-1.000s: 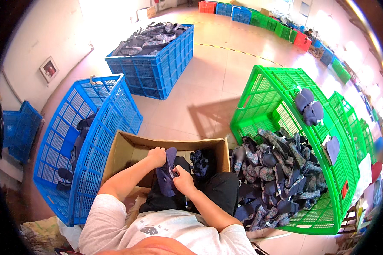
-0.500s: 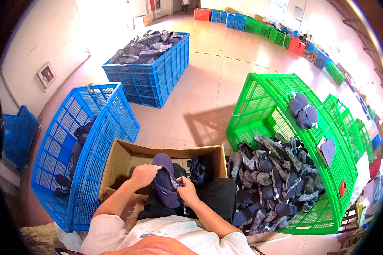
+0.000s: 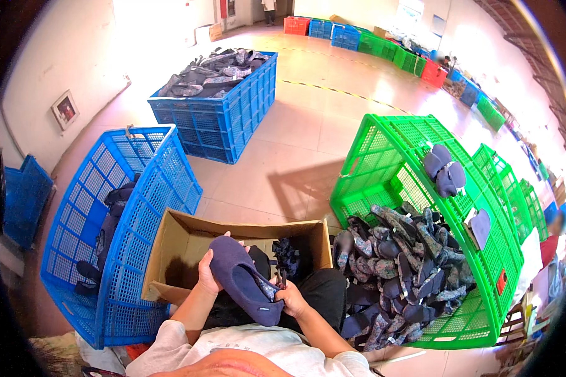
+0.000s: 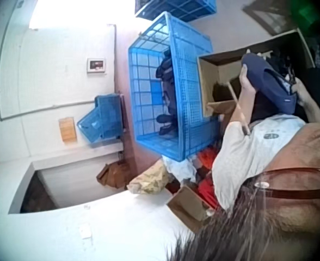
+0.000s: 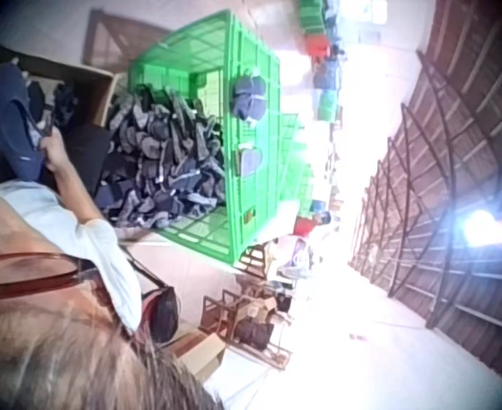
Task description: The person sits on the floor and uses scissors to trim loose threads and excess fabric from the edges of floral-patterned slippers. They pick up slippers from a green crate, trim them, and place them into a cardboard box.
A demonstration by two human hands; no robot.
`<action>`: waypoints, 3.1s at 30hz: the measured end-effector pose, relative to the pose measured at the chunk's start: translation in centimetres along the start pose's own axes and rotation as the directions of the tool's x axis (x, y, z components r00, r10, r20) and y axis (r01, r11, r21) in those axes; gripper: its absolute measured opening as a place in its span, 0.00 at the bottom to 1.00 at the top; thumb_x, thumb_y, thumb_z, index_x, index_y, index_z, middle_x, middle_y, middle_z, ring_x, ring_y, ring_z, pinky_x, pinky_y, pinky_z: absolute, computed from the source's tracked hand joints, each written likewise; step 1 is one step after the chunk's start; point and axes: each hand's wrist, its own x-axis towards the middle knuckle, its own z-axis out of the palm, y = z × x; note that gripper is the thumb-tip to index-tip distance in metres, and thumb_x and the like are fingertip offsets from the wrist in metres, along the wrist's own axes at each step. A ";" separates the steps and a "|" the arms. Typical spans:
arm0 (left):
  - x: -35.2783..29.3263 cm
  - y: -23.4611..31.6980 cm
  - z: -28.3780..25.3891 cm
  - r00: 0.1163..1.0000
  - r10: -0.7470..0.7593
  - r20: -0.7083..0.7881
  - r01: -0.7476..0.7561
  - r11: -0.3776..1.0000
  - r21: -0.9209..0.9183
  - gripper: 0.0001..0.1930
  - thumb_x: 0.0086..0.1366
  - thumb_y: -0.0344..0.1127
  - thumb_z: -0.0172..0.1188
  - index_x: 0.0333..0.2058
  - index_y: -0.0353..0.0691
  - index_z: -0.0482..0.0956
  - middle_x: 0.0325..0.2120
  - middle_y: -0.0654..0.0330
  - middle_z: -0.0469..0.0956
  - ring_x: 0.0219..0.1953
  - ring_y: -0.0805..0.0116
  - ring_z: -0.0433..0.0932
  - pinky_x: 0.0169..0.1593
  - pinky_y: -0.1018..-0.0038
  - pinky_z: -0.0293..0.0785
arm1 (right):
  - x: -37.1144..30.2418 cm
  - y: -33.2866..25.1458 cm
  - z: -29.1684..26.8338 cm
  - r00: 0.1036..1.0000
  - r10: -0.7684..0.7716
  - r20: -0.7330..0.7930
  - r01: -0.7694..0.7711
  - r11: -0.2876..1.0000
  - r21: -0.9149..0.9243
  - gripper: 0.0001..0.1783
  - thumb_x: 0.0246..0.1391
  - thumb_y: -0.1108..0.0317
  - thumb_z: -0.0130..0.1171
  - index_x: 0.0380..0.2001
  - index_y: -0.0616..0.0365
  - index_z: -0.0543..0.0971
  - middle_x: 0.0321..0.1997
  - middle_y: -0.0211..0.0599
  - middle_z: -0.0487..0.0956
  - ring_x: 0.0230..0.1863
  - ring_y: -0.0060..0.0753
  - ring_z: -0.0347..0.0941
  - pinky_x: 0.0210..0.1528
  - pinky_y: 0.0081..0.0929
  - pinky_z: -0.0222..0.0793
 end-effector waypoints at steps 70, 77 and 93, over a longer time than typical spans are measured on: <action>0.4 -2.5 -1.8 0.948 0.034 -0.316 0.125 0.875 0.467 0.21 0.70 0.47 0.55 0.55 0.42 0.74 0.51 0.59 0.78 0.52 0.61 0.77 0.54 0.63 0.75 | -3.8 -3.8 -2.6 0.812 -0.195 -0.550 0.320 0.937 0.141 0.19 0.65 0.46 0.51 0.26 0.43 0.75 0.17 0.20 0.72 0.12 0.15 0.56 0.13 0.18 0.45; -0.1 -3.7 2.1 0.968 0.043 -0.247 0.081 0.879 0.470 0.22 0.71 0.47 0.53 0.58 0.42 0.71 0.54 0.57 0.75 0.54 0.60 0.76 0.55 0.63 0.74 | -2.8 -4.0 -5.0 0.802 -0.290 -0.523 0.410 0.903 0.129 0.18 0.64 0.45 0.51 0.26 0.42 0.72 0.14 0.19 0.70 0.09 0.14 0.56 0.09 0.18 0.47; 0.3 -3.9 0.0 0.971 -0.079 -0.228 0.199 0.797 0.570 0.36 0.69 0.55 0.52 0.65 0.34 0.57 0.65 0.52 0.61 0.62 0.49 0.65 0.58 0.42 0.68 | -2.2 -3.2 -8.8 0.787 -0.316 -0.530 0.334 0.940 -0.064 0.18 0.64 0.44 0.52 0.31 0.45 0.74 0.21 0.17 0.68 0.17 0.14 0.60 0.17 0.16 0.50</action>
